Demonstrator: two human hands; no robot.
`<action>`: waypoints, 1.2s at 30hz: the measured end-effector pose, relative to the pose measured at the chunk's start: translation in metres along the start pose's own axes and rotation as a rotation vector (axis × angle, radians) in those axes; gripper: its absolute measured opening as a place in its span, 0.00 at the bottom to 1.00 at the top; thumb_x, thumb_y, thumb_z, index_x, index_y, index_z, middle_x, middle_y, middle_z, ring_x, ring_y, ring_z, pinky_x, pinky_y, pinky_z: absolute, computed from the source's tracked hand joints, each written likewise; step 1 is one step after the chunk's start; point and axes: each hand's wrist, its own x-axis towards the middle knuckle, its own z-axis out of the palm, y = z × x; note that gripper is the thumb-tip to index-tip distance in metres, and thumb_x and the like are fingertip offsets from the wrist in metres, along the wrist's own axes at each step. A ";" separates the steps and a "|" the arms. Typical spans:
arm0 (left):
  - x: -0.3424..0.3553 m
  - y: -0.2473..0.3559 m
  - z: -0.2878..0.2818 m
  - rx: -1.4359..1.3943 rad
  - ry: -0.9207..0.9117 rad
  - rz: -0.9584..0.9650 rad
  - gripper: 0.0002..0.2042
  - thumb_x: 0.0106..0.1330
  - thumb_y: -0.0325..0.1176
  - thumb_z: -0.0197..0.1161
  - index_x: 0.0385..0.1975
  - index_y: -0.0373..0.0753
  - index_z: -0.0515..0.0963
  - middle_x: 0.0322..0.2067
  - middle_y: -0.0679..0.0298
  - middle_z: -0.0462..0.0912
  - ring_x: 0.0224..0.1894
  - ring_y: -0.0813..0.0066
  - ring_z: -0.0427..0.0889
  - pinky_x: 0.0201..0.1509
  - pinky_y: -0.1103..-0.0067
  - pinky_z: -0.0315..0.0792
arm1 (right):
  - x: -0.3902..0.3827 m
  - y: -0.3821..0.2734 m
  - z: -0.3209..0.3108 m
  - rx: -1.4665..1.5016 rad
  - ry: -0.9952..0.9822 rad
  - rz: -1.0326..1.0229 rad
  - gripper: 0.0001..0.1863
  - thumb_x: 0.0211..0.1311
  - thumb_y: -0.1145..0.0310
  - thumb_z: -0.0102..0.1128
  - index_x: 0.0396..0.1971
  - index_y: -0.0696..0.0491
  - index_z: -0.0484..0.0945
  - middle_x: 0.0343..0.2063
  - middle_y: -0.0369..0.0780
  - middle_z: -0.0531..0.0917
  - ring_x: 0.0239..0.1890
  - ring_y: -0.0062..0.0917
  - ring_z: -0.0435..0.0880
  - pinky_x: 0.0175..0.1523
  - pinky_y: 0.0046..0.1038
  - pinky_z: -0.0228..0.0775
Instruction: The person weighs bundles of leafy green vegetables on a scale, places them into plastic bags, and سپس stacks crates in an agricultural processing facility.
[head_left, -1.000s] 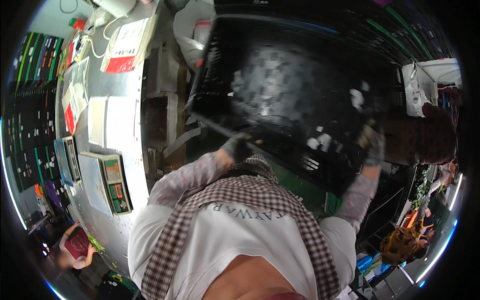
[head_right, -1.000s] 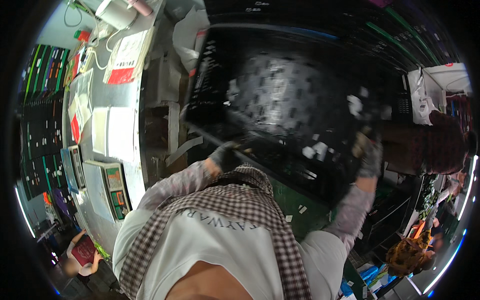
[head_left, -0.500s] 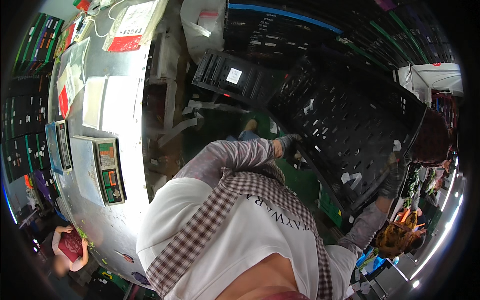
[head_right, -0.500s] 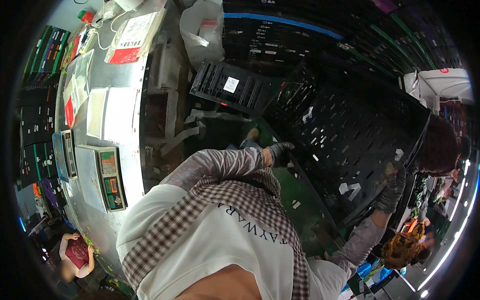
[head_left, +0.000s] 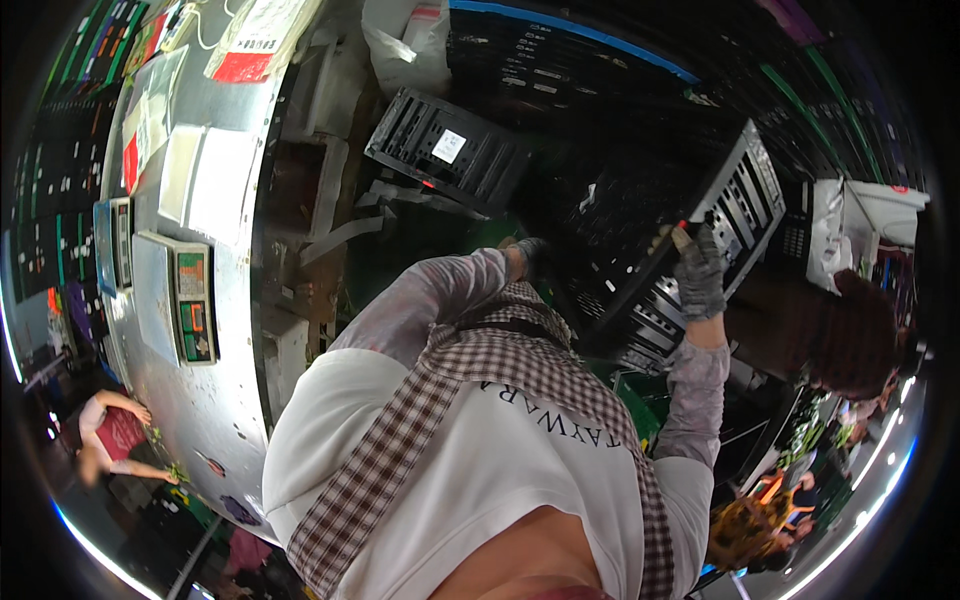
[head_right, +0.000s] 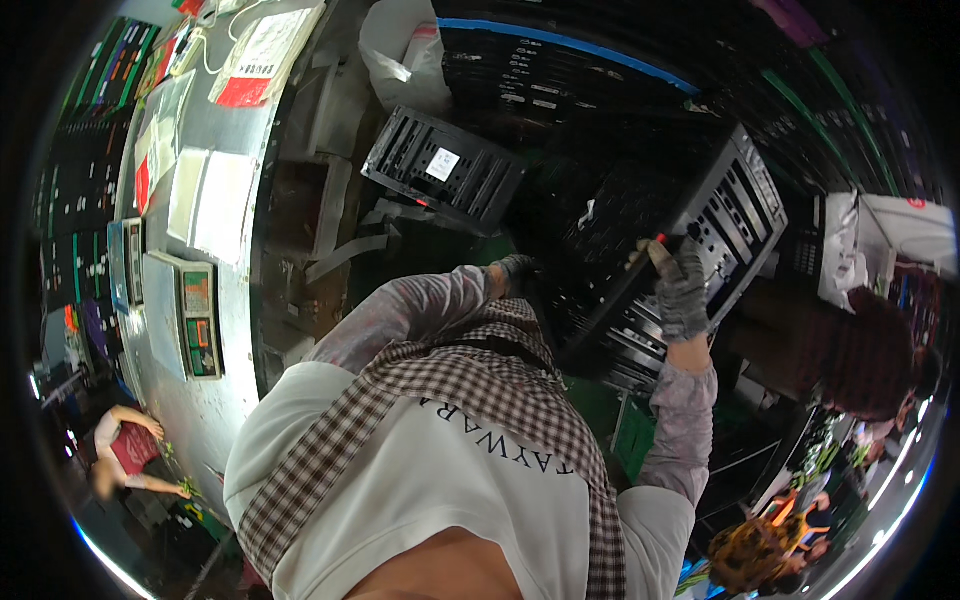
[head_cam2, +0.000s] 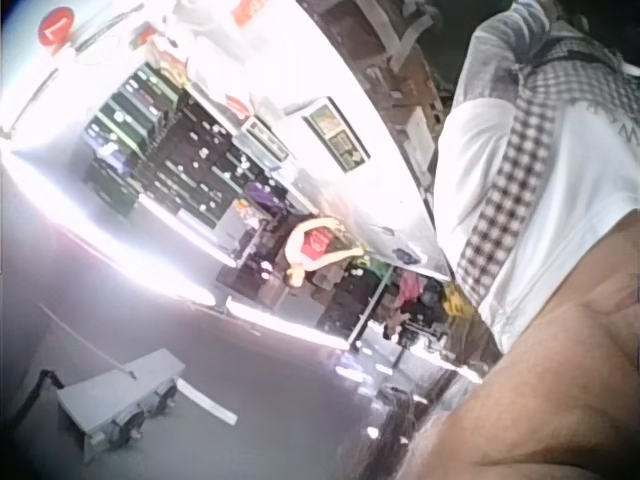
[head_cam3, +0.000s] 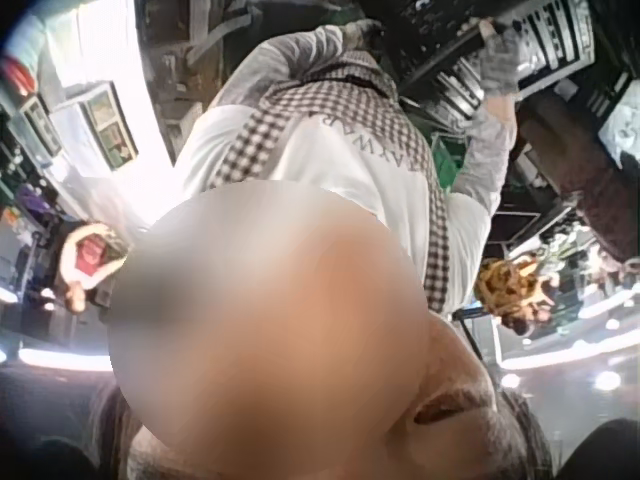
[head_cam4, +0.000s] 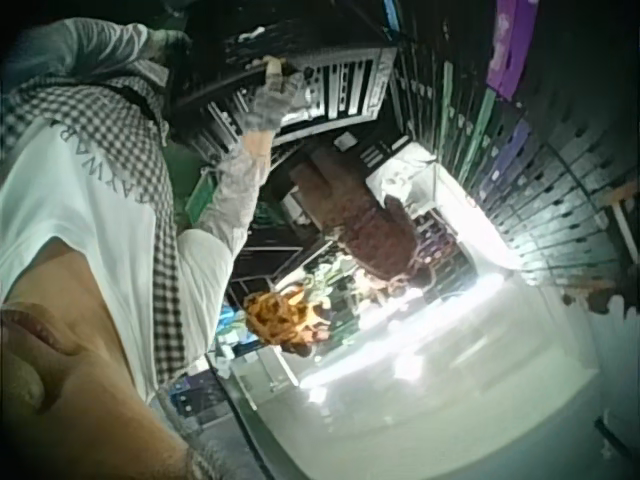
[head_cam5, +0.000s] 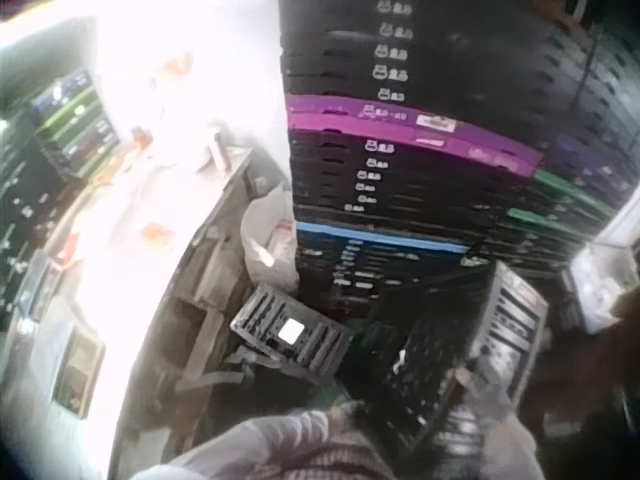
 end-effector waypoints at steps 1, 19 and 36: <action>-0.037 0.004 0.025 -0.034 0.022 -0.006 0.09 0.53 0.29 0.52 0.32 0.32 0.71 0.27 0.53 0.75 0.24 0.58 0.74 0.27 0.66 0.71 | 0.016 0.001 -0.001 0.330 -0.013 0.164 0.08 0.56 0.72 0.48 0.35 0.57 0.67 0.28 0.42 0.75 0.29 0.28 0.76 0.35 0.28 0.72; 0.055 0.053 -0.063 -0.099 0.403 -0.016 0.19 0.48 0.39 0.62 0.40 0.40 0.72 0.39 0.55 0.74 0.43 0.60 0.71 0.44 0.66 0.65 | 0.253 0.238 -0.034 -0.010 0.180 0.199 0.07 0.50 0.72 0.55 0.30 0.55 0.69 0.19 0.37 0.75 0.19 0.22 0.74 0.23 0.22 0.68; 0.014 0.236 -0.197 -0.650 -0.149 0.917 0.09 0.43 0.23 0.60 0.26 0.35 0.72 0.25 0.62 0.75 0.28 0.65 0.73 0.33 0.72 0.71 | 0.330 0.321 0.018 -0.331 0.212 0.147 0.13 0.51 0.76 0.55 0.37 0.56 0.67 0.22 0.34 0.73 0.19 0.16 0.69 0.23 0.18 0.63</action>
